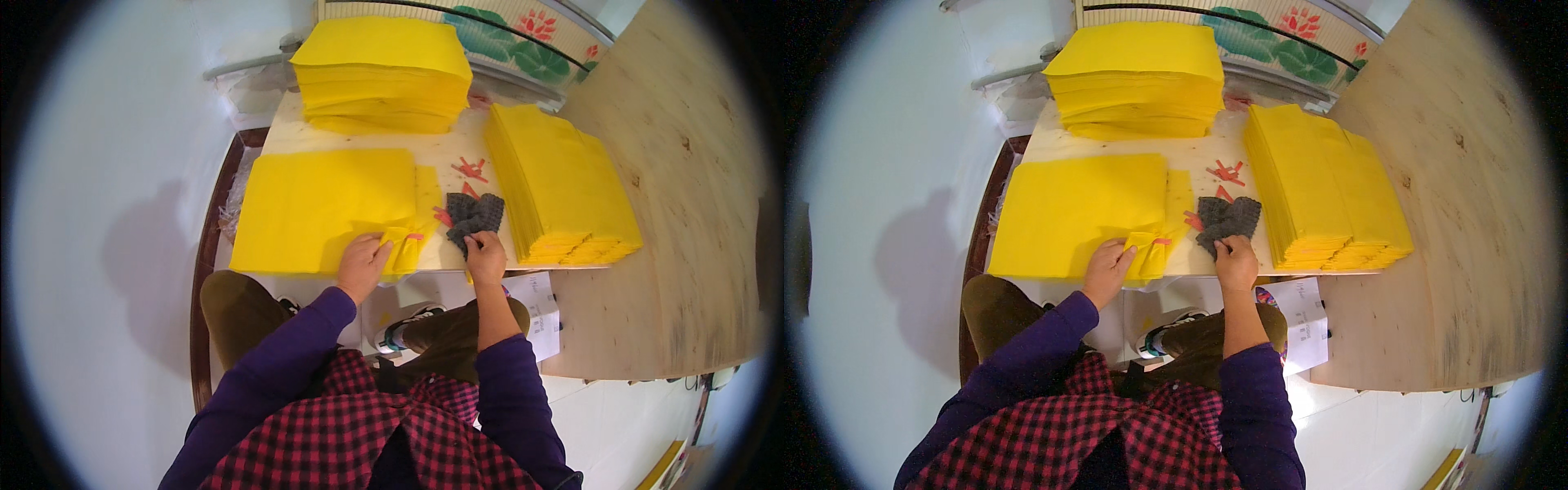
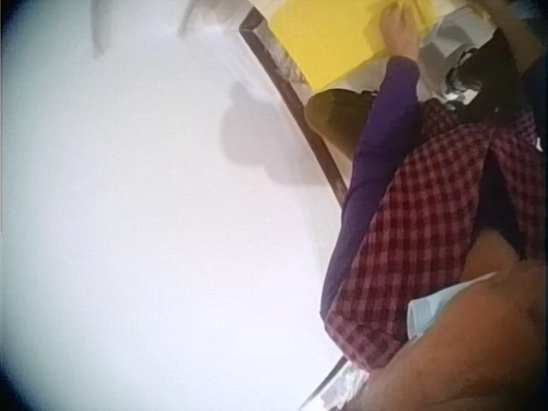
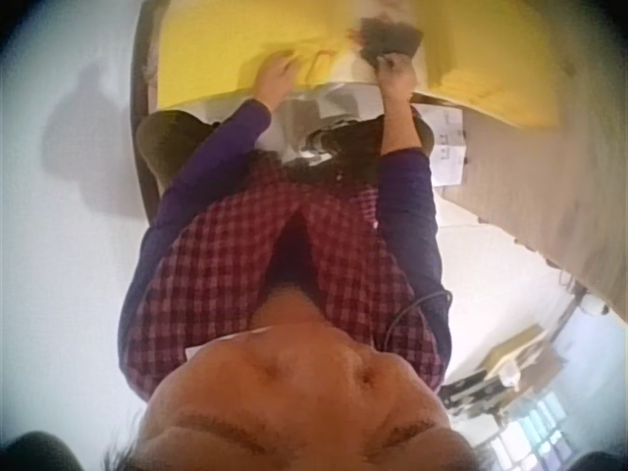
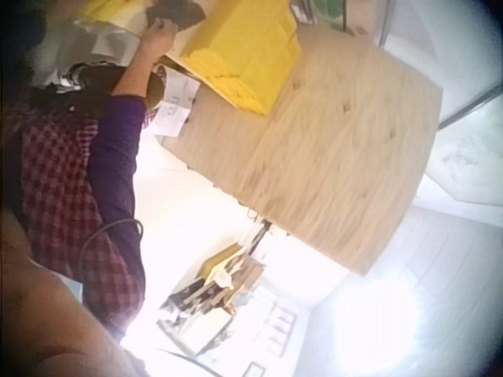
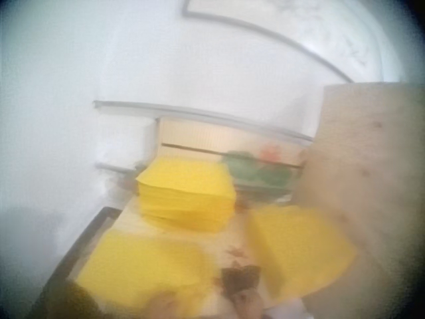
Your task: The person folds large yellow sheets by hand on a low table, repeatedly folding each sheet in half and then into thirds, then stacking the folded sheets on the right side of the table.
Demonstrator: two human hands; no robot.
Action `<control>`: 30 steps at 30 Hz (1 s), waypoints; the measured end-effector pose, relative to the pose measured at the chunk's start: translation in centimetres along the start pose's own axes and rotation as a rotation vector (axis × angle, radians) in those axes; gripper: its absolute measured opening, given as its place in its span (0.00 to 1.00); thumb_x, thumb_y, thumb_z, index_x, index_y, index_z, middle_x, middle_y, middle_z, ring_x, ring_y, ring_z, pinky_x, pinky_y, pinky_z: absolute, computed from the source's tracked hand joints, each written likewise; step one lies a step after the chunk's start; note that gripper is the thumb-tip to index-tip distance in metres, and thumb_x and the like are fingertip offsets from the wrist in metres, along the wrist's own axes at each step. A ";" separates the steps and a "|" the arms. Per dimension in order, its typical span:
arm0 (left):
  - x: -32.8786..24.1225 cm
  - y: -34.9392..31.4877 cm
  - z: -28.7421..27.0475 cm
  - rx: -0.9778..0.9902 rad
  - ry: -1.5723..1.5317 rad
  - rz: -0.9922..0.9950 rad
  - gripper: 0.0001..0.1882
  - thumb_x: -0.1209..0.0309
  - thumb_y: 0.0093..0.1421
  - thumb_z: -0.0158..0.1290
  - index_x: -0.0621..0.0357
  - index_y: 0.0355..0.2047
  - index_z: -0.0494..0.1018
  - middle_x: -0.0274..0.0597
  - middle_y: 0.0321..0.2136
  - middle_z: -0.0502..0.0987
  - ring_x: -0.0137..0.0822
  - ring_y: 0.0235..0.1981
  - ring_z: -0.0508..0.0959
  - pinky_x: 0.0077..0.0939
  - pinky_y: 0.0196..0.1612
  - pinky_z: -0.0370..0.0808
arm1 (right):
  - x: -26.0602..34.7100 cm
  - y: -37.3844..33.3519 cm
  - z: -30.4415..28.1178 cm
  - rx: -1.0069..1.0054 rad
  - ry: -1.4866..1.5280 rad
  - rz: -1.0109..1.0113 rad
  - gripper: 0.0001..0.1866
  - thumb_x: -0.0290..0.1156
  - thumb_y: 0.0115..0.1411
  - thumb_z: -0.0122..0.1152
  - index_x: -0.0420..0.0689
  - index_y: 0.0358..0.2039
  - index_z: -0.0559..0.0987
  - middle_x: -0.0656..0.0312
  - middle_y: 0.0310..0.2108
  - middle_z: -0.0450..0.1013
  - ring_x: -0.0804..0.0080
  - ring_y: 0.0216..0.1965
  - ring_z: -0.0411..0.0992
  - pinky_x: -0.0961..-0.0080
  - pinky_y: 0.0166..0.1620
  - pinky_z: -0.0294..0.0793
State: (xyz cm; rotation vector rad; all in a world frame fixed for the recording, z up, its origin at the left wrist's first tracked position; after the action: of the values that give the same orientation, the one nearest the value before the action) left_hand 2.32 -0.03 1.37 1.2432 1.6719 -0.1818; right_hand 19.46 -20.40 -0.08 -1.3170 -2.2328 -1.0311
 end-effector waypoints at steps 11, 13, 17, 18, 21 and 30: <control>0.4 -0.3 0.1 0.010 0.025 0.038 0.16 0.65 0.63 0.49 0.68 0.31 0.75 0.56 0.32 0.77 0.54 0.39 0.74 0.41 0.43 0.70 | 5.2 -0.3 -0.7 0.114 0.387 -0.073 0.15 0.23 0.53 0.64 0.45 0.43 0.79 0.62 0.48 0.71 0.78 0.26 0.66 0.81 0.30 0.67; 0.5 -0.2 0.0 0.037 0.065 0.049 0.15 0.65 0.63 0.50 0.67 0.30 0.75 0.56 0.32 0.77 0.54 0.39 0.75 0.41 0.43 0.71 | 8.0 -0.6 -0.2 0.248 0.383 -0.159 0.21 0.20 0.50 0.65 0.46 0.47 0.77 0.63 0.50 0.69 0.80 0.26 0.64 0.84 0.30 0.67; 0.5 -0.1 -0.1 0.048 0.001 0.009 0.15 0.65 0.63 0.50 0.66 0.28 0.75 0.56 0.32 0.77 0.54 0.40 0.75 0.42 0.43 0.71 | 11.2 -0.2 1.2 0.623 0.415 -0.134 0.27 0.22 0.50 0.65 0.45 0.53 0.73 0.57 0.53 0.70 0.69 0.40 0.72 0.79 0.39 0.72; 0.4 -0.1 -0.1 0.029 -0.011 0.023 0.15 0.64 0.63 0.50 0.65 0.28 0.75 0.56 0.33 0.77 0.54 0.40 0.75 0.41 0.43 0.71 | 11.8 -0.1 1.5 0.607 0.390 -0.232 0.26 0.21 0.49 0.64 0.43 0.51 0.74 0.55 0.51 0.70 0.68 0.39 0.73 0.79 0.40 0.72; 0.2 -0.2 -0.4 0.034 -0.017 0.027 0.14 0.64 0.63 0.51 0.65 0.30 0.76 0.56 0.34 0.77 0.53 0.41 0.75 0.40 0.45 0.71 | 12.0 0.2 2.7 0.643 0.458 -0.288 0.24 0.18 0.47 0.65 0.42 0.48 0.76 0.61 0.41 0.73 0.76 0.28 0.68 0.82 0.34 0.70; -0.6 0.0 -0.8 0.101 -0.058 -0.010 0.12 0.73 0.53 0.55 0.63 0.37 0.78 0.51 0.38 0.78 0.51 0.43 0.75 0.38 0.48 0.71 | 9.3 0.1 4.2 0.718 0.477 -0.116 0.07 0.15 0.50 0.61 0.38 0.31 0.79 0.64 0.30 0.73 0.77 0.32 0.71 0.81 0.38 0.71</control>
State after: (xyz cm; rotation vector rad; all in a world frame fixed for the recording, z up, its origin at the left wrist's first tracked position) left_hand 1.85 0.13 2.21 1.2923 1.6359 -0.3088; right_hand 15.08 -11.67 2.87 -0.5665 -2.0155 -0.4216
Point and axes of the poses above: each hand's wrist, its own y-axis towards the middle knuckle, its own z-axis out of the palm, x = y × z, the point moved 2 cm from there along y, towards the middle knuckle
